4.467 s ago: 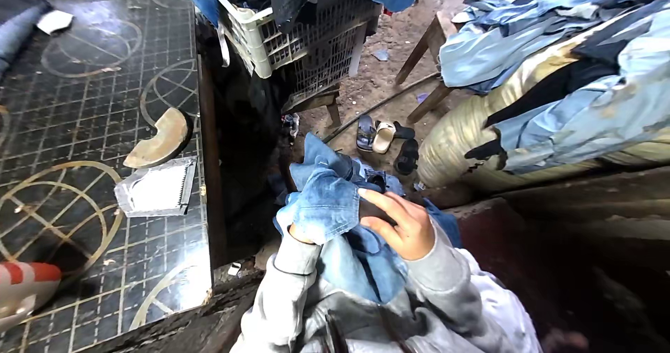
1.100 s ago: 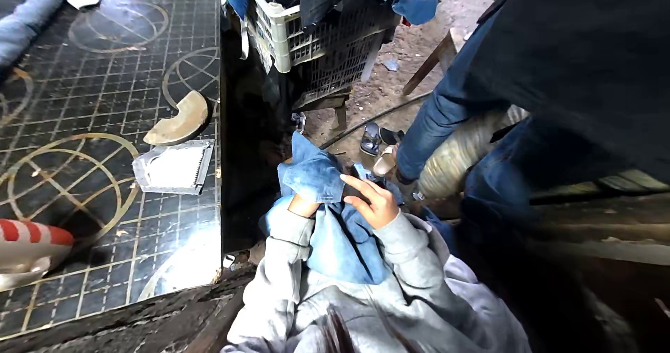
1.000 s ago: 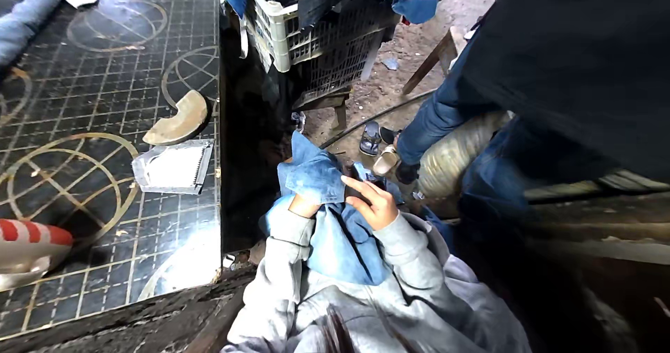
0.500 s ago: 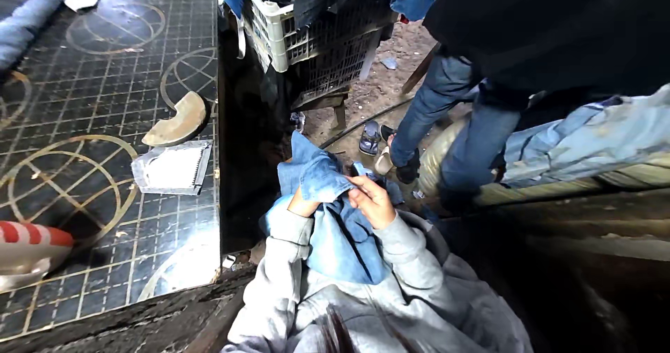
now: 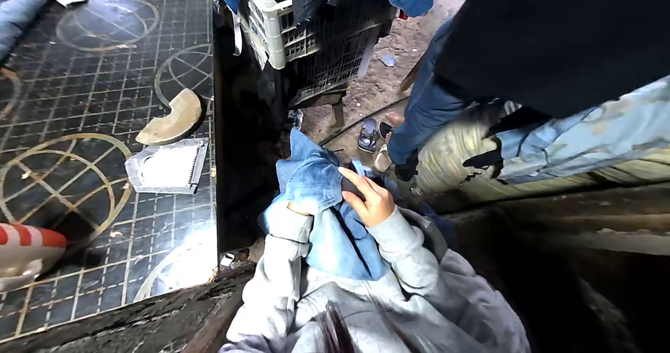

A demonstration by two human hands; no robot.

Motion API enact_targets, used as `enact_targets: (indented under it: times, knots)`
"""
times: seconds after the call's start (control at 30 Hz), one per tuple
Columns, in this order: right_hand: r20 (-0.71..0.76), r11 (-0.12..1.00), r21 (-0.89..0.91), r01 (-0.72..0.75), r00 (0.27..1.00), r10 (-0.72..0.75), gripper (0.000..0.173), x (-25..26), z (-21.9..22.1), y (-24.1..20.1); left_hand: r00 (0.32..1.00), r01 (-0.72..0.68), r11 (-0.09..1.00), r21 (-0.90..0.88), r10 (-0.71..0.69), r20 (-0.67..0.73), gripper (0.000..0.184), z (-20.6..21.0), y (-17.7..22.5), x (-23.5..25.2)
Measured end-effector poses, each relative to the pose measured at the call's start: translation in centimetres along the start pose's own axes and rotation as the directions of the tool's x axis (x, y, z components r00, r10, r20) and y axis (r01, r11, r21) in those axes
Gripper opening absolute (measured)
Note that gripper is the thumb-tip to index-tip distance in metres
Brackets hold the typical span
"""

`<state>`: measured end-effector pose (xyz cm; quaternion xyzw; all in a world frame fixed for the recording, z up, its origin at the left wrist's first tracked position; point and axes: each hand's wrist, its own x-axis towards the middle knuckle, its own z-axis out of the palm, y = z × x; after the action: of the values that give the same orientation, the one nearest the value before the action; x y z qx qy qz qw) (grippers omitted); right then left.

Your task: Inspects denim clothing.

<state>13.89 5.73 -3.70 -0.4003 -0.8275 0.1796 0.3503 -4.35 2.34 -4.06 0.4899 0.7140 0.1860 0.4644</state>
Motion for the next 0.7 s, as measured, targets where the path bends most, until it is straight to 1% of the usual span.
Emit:
enact_targets:
  times: [0.03, 0.07, 0.1, 0.13, 0.17, 0.2, 0.23, 0.27, 0.3, 0.33, 0.37, 0.4, 0.43, 0.47, 0.5, 0.57, 0.6, 0.63, 0.67, 0.7]
  knots:
    - [-0.002, 1.0, -0.013, 0.01, 1.0, -0.01, 0.039, 0.2, 0.1, 0.0, 0.998, -0.031, 0.995, 0.093, 0.026, 0.061, 0.036, -0.5, -0.1, 0.1]
    - [-0.006, 1.0, -0.021, 0.023, 1.0, -0.023, 0.039, 0.3, 0.3, 0.1, 0.995, -0.049, 0.988, 0.145, 0.035, 0.095, 0.037, -0.8, -0.2, 0.2]
    - [-0.013, 0.999, -0.025, 0.036, 0.999, -0.036, 0.039, 0.3, 0.5, 0.1, 0.995, -0.046, 0.988, 0.149, 0.031, 0.099, 0.037, -0.9, -0.4, 0.5]
    - [-0.021, 0.999, -0.029, 0.046, 0.999, -0.046, 0.038, 0.2, 0.6, 0.2, 0.998, -0.032, 0.996, 0.086, 0.028, 0.053, 0.037, -0.6, -0.9, 0.9]
    - [-0.032, 0.998, -0.032, 0.051, 0.998, -0.052, 0.038, 0.0, 0.7, 0.3, 0.999, -0.033, 0.999, -0.028, 0.032, -0.036, 0.035, 0.2, -1.7, 1.5]
    - [-0.041, 0.998, -0.032, 0.052, 0.998, -0.054, 0.038, -0.2, 0.7, 0.5, 0.988, -0.074, 0.988, -0.136, 0.054, -0.146, 0.034, 1.4, -2.8, 2.4]
    - [-0.05, 0.998, -0.031, 0.051, 0.997, -0.053, 0.039, -0.4, 0.8, 0.6, 0.973, -0.115, 0.974, -0.196, 0.07, -0.222, 0.033, 2.3, -3.6, 2.9]
    - [-0.059, 0.998, -0.033, 0.053, 0.997, -0.055, 0.039, -0.5, 0.8, 0.7, 0.959, -0.136, 0.961, -0.239, 0.068, -0.274, 0.032, 2.6, -3.6, 2.8]
    - [-0.068, 0.998, -0.03, 0.058, 0.996, -0.06, 0.038, -0.5, 0.9, 0.7, 0.967, -0.099, 0.949, -0.299, 0.02, -0.255, 0.029, 2.1, -2.4, 1.9]
    - [-0.079, 0.998, -0.02, 0.066, 0.995, -0.067, 0.037, -0.5, 1.0, 0.7, 0.971, -0.08, 0.949, -0.304, 0.006, -0.239, 0.029, 1.7, -1.6, 1.3]
    - [-0.083, 0.998, 0.011, 0.066, 0.994, -0.065, 0.035, -0.3, 1.1, 0.6, 0.969, -0.112, 0.961, -0.254, 0.049, -0.243, 0.03, 1.4, -1.3, 0.9]
    - [-0.079, 0.996, 0.075, 0.056, 0.996, -0.05, 0.034, -0.2, 1.2, 0.6, 0.95, -0.198, 0.958, -0.209, 0.135, -0.281, 0.03, 1.3, -1.3, 0.8]
    - [-0.061, 0.983, 0.182, 0.029, 0.998, -0.018, 0.033, -0.1, 1.2, 0.5, 0.936, -0.256, 0.947, -0.196, 0.192, -0.294, 0.031, 1.1, -1.3, 0.7]
    - [-0.037, 0.946, 0.324, -0.008, 0.999, 0.021, 0.032, 0.1, 1.3, 0.3, 0.926, -0.3, 0.927, -0.224, 0.226, -0.303, 0.03, 1.0, -1.4, 0.7]
    - [-0.015, 0.881, 0.47, -0.056, 0.997, 0.071, 0.032, 0.1, 1.5, 0.1, 0.923, -0.328, 0.892, -0.312, 0.232, -0.307, 0.029, 0.9, -1.4, 0.7]
    - [0.099, 0.696, 0.685, -0.215, 0.974, 0.203, 0.033, 0.3, 1.2, -0.8, 0.916, -0.377, 0.798, -0.47, 0.248, -0.314, 0.026, 0.9, -1.4, 0.7]
    - [0.169, 0.605, 0.74, -0.296, 0.951, 0.258, 0.034, 0.4, 0.9, -1.2, 0.915, -0.385, 0.77, -0.509, 0.246, -0.319, 0.027, 1.0, -1.2, 0.7]
    - [0.224, 0.538, 0.765, -0.353, 0.93, 0.291, 0.034, 0.6, 0.6, -1.5, 0.918, -0.381, 0.749, -0.542, 0.233, -0.322, 0.028, 1.1, -1.0, 0.7]
    - [0.246, 0.523, 0.767, -0.373, 0.923, 0.297, 0.034, 0.7, 0.5, -1.6, 0.924, -0.365, 0.731, -0.577, 0.209, -0.32, 0.028, 1.2, -0.9, 0.7]
    - [0.225, 0.57, 0.743, -0.351, 0.933, 0.281, 0.035, 0.7, 0.4, -1.5, 0.929, -0.352, 0.708, -0.612, 0.182, -0.323, 0.028, 1.4, -0.9, 0.7]
